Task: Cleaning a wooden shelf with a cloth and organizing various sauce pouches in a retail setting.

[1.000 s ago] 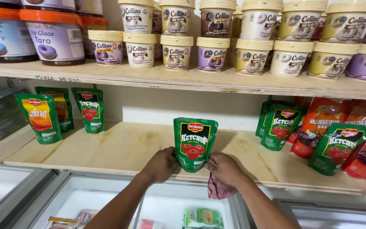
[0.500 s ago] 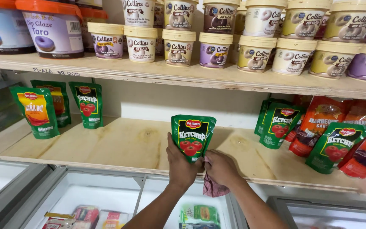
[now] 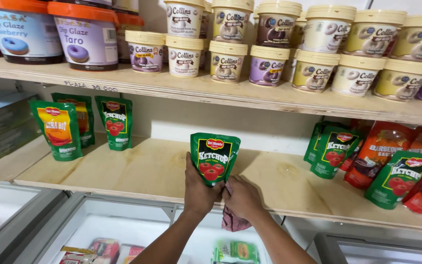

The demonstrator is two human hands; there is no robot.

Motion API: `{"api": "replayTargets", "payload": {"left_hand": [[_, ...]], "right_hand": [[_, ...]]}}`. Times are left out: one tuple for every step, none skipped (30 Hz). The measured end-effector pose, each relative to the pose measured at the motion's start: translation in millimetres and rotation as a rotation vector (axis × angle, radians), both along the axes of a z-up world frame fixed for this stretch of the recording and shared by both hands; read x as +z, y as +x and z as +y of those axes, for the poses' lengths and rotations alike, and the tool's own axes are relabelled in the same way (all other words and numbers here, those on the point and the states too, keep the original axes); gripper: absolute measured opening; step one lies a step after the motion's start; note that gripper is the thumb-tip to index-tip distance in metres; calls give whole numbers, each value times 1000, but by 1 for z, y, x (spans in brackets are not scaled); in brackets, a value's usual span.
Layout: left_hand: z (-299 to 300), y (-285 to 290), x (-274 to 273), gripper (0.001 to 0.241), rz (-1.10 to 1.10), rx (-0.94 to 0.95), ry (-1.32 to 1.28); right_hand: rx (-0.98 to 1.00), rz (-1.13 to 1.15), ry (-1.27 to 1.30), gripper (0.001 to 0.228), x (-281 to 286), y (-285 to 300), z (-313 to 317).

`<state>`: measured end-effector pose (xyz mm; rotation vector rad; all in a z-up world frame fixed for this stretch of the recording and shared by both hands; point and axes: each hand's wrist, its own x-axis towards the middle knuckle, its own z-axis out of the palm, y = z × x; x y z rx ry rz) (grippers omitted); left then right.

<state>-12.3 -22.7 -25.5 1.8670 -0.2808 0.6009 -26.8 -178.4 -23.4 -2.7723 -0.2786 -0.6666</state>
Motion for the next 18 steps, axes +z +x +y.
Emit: {"api": "replayTargets", "payload": {"left_hand": [[8,3,-2,128,-1,4,-2],[16,6,-5,128,-43,13,6],[24,10,-8,127,-86,23,14],[34,11,-7,127,-85,28,13],[43,13,-6,126,-95,47,31],[53,14,-5,126,-105,67,49],[63,15,-3,126,-103,73,48],[73,15,-1,127,-75,114,73],[83,15,1,128,-47,155,97],[94,15,4,128,-45,161,95],[105,15,8,129,-7,185,125],[115,16,11,130,30,210,153],[125,17,11,130,32,215,150],[135,18,13,129,33,224,143],[145,19,14,129,34,233,136],[155,21,16,129,34,238,136],[165,22,17,130,68,256,145],[174,23,19,131,101,272,152]], "right_hand": [[4,-1,-2,16,2,1,8],[13,-9,1,15,3,1,16],[21,-18,4,14,5,1,25],[26,-17,3,14,8,-1,34],[-3,-24,6,27,11,-2,44],[-31,-31,8,43,13,-4,55],[-25,-30,7,43,10,2,59],[-57,20,-12,53,6,8,63],[-89,69,-31,65,3,14,68],[-83,71,-33,65,3,16,74],[-69,61,-34,63,3,18,80],[-55,49,-37,61,3,20,86],[-49,51,-40,61,1,21,92],[-32,0,-52,58,1,23,99],[-14,-51,-63,55,0,25,105],[-10,-53,-62,55,1,24,113],[-26,-21,-47,53,3,24,121],[-44,9,-32,51,5,24,128]]}}
